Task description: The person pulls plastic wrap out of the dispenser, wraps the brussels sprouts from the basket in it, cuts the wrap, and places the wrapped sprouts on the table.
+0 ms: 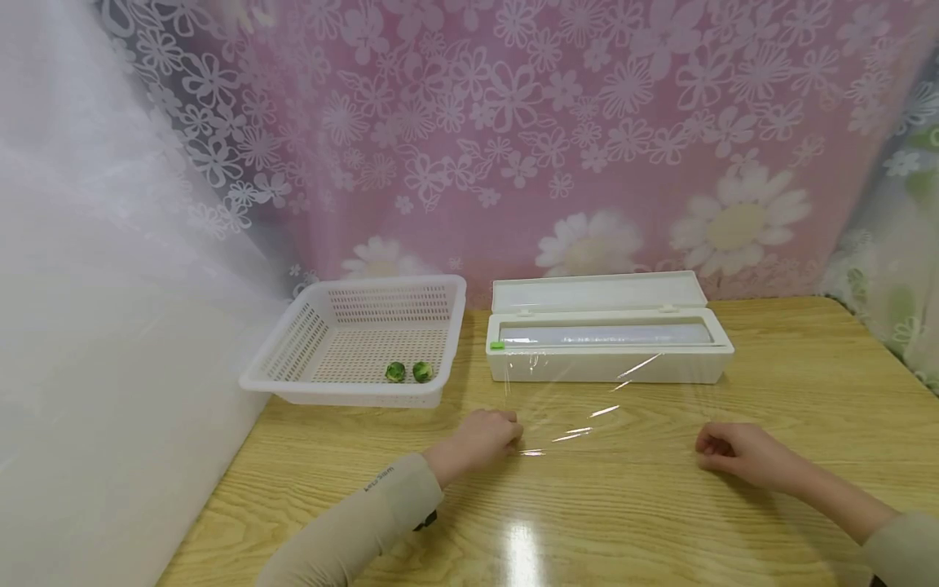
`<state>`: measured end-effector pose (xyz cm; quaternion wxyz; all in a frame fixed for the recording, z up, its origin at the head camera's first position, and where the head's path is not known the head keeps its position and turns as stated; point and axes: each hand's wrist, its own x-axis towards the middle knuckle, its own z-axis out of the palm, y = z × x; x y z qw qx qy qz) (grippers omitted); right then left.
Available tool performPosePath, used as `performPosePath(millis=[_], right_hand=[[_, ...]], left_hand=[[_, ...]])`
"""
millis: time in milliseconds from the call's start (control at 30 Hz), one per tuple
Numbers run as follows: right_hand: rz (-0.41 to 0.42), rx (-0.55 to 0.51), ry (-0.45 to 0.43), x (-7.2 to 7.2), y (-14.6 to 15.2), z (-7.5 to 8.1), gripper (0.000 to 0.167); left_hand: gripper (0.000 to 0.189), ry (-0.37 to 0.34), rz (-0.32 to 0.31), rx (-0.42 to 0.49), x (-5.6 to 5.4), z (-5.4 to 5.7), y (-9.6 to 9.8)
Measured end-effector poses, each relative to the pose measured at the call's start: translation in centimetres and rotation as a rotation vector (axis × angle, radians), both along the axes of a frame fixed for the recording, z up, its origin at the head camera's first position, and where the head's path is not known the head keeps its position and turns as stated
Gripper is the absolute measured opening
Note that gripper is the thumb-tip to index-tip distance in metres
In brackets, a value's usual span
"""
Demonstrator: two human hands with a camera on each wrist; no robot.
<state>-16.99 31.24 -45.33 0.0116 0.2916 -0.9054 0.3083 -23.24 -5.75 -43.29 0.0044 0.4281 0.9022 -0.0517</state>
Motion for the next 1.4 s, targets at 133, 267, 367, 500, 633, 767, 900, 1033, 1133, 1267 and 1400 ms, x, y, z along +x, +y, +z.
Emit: performPosePath(millis=[133, 267, 367, 500, 633, 767, 900, 1033, 1133, 1267, 1400], right_hand=[[-0.017, 0.014, -0.035, 0.0, 0.1, -0.2, 0.014], [-0.029, 0.021, -0.067, 0.0, 0.1, -0.2, 0.014], [-0.036, 0.023, -0.087, 0.1, 0.2, -0.3, 0.014], [-0.035, 0.021, -0.076, 0.1, 0.2, -0.3, 0.014], [-0.020, 0.012, -0.054, 0.1, 0.2, -0.4, 0.015], [-0.017, 0.011, -0.046, 0.0, 0.2, -0.4, 0.015], [-0.016, 0.021, -0.045, 0.0, 0.3, -0.4, 0.015], [-0.026, 0.032, -0.051, 0.0, 0.4, -0.3, 0.014], [-0.033, 0.044, -0.060, -0.1, 0.5, -0.3, 0.014], [-0.021, 0.040, -0.064, -0.2, 0.5, -0.5, 0.015], [0.003, 0.022, -0.051, -0.5, 0.4, -0.6, 0.015]], left_hand=[[0.008, -0.008, -0.010, -0.001, -0.1, 0.0, 0.0], [0.015, -0.029, -0.020, 0.001, -0.2, 0.0, 0.0], [0.014, -0.057, -0.019, 0.013, -0.3, 0.1, 0.0], [0.008, -0.095, -0.008, 0.058, -0.4, 1.1, 0.0], [0.017, -0.131, 0.007, 0.130, -0.6, 2.5, 0.0], [0.021, -0.122, 0.016, 0.218, -0.9, 3.9, -0.3], [0.021, -0.092, 0.023, 0.320, -1.3, 4.9, -0.8], [0.018, -0.073, 0.016, 0.420, -2.0, 5.9, -1.4], [0.018, -0.079, 0.029, 0.475, -2.4, 6.4, -2.1], [0.017, -0.081, 0.098, 0.529, -2.7, 6.8, -3.3], [0.015, -0.079, 0.155, 0.580, -3.1, 7.0, -4.7]])
